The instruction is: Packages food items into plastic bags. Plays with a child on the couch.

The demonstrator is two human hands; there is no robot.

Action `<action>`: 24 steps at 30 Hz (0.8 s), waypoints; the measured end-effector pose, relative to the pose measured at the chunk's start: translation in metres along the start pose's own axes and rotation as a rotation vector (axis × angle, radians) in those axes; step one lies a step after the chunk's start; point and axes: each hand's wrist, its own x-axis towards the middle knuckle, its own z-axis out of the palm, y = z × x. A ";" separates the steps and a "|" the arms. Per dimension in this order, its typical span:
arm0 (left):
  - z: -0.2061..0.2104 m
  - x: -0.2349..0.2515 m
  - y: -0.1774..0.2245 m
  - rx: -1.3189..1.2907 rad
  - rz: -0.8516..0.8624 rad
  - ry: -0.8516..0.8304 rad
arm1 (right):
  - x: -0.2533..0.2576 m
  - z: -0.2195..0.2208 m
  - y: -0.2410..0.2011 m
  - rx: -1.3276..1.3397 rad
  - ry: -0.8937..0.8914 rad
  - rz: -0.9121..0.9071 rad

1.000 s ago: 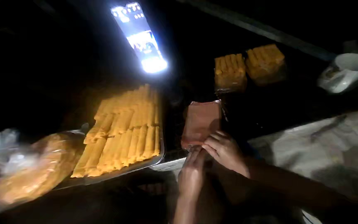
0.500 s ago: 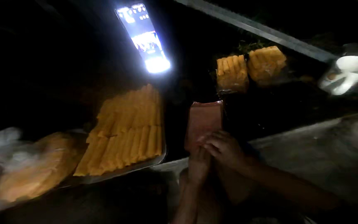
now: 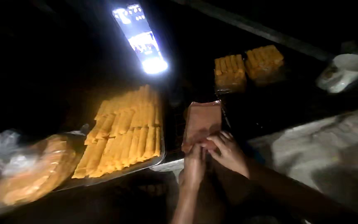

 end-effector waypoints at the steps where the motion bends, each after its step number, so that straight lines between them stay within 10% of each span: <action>1: 0.002 -0.002 0.000 0.046 0.022 -0.019 | 0.001 0.000 -0.001 0.000 -0.025 0.022; 16: -0.062 -0.024 0.027 0.251 0.216 0.357 | 0.006 0.000 0.005 0.018 -0.175 0.120; 24: -0.108 -0.023 0.051 0.183 0.300 0.439 | 0.001 -0.032 -0.034 0.713 -0.252 -0.125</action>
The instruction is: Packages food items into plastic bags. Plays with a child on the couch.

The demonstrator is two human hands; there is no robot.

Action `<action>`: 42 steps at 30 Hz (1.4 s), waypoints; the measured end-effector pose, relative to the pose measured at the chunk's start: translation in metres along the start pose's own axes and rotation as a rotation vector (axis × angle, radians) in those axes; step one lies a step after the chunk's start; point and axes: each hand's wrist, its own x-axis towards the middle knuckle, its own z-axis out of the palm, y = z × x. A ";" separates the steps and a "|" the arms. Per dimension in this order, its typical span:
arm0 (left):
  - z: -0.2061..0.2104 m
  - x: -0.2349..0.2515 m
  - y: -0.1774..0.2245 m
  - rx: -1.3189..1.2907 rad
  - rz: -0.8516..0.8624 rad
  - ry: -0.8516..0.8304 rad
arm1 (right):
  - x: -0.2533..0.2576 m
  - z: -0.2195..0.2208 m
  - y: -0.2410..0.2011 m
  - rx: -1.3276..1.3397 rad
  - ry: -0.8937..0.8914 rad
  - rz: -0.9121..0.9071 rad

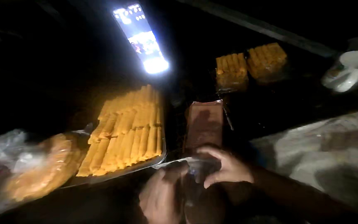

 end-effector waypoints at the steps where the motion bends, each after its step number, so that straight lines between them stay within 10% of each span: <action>1: 0.000 0.001 -0.003 -0.031 -0.017 0.023 | 0.000 0.000 -0.005 0.098 -0.018 -0.012; 11: 0.004 0.010 -0.036 -0.153 -0.174 0.206 | -0.008 -0.022 -0.008 0.467 0.158 0.448; 18: 0.021 0.004 -0.044 0.024 -0.284 0.077 | -0.002 -0.035 -0.017 0.191 0.453 0.206; 25: 0.045 -0.006 0.008 -0.716 -0.389 -0.194 | 0.003 -0.026 -0.015 -0.195 0.355 -0.216; 42: 0.080 -0.026 -0.010 0.115 -0.044 0.010 | 0.020 -0.013 0.001 -0.643 0.332 -0.197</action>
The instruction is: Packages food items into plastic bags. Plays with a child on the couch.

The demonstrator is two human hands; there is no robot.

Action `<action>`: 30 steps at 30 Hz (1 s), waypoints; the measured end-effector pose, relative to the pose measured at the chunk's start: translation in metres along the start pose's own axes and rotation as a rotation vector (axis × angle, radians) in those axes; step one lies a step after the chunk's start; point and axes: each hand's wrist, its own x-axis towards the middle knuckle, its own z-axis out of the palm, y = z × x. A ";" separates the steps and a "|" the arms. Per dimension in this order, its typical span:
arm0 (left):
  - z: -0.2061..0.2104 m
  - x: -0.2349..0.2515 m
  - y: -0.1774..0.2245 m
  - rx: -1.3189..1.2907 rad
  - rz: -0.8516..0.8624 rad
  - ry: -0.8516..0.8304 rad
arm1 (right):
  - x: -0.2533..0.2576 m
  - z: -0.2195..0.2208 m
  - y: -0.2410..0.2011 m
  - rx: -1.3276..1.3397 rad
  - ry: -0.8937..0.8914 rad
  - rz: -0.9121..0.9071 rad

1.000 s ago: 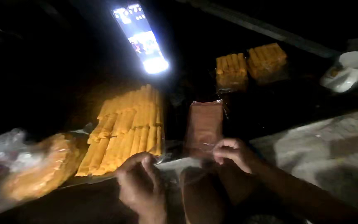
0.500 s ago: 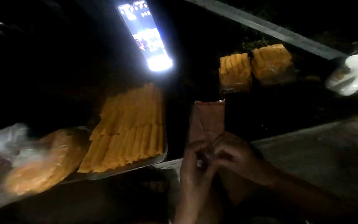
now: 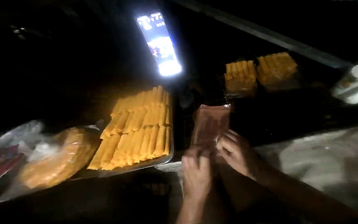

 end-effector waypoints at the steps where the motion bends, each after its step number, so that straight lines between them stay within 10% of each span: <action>1: 0.002 -0.001 -0.001 0.004 0.057 0.005 | 0.001 0.001 0.000 -0.021 0.008 -0.017; 11: 0.010 -0.012 -0.023 -0.179 0.006 -0.152 | 0.006 -0.004 0.039 -0.215 -0.134 0.164; 17: 0.046 -0.007 -0.047 -0.081 -0.164 -0.321 | 0.027 0.004 0.067 -0.064 -0.332 -0.025; 30: 0.065 0.004 -0.066 -0.157 -0.338 -0.456 | 0.202 0.090 0.010 -0.185 -0.680 -0.238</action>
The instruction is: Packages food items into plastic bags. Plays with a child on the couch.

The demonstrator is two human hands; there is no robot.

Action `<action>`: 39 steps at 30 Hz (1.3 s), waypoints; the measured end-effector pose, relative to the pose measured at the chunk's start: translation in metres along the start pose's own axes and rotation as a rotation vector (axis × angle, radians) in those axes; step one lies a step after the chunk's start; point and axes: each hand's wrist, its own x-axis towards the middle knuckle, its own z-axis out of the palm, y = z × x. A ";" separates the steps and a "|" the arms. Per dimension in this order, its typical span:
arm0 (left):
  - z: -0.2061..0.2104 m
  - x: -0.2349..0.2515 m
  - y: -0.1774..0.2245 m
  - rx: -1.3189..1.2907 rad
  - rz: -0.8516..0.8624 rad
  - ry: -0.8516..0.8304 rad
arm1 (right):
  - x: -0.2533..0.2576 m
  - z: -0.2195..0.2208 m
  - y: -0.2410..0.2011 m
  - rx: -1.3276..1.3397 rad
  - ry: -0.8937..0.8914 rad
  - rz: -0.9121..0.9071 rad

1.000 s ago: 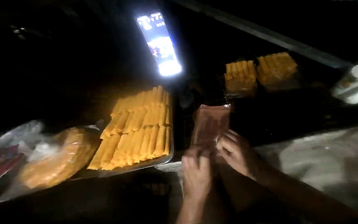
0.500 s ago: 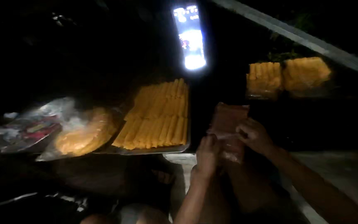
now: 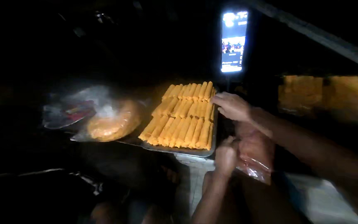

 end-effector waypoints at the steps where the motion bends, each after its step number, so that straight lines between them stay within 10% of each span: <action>1: 0.001 0.000 -0.001 -0.001 -0.003 -0.008 | 0.016 0.000 0.005 -0.043 -0.043 0.022; 24: 0.004 -0.006 0.001 -0.005 0.114 0.139 | 0.114 0.005 0.051 -0.418 -0.263 -0.172; 39: -0.007 -0.007 0.007 -0.136 -0.167 -0.091 | 0.167 0.010 0.028 -0.367 -0.318 -0.217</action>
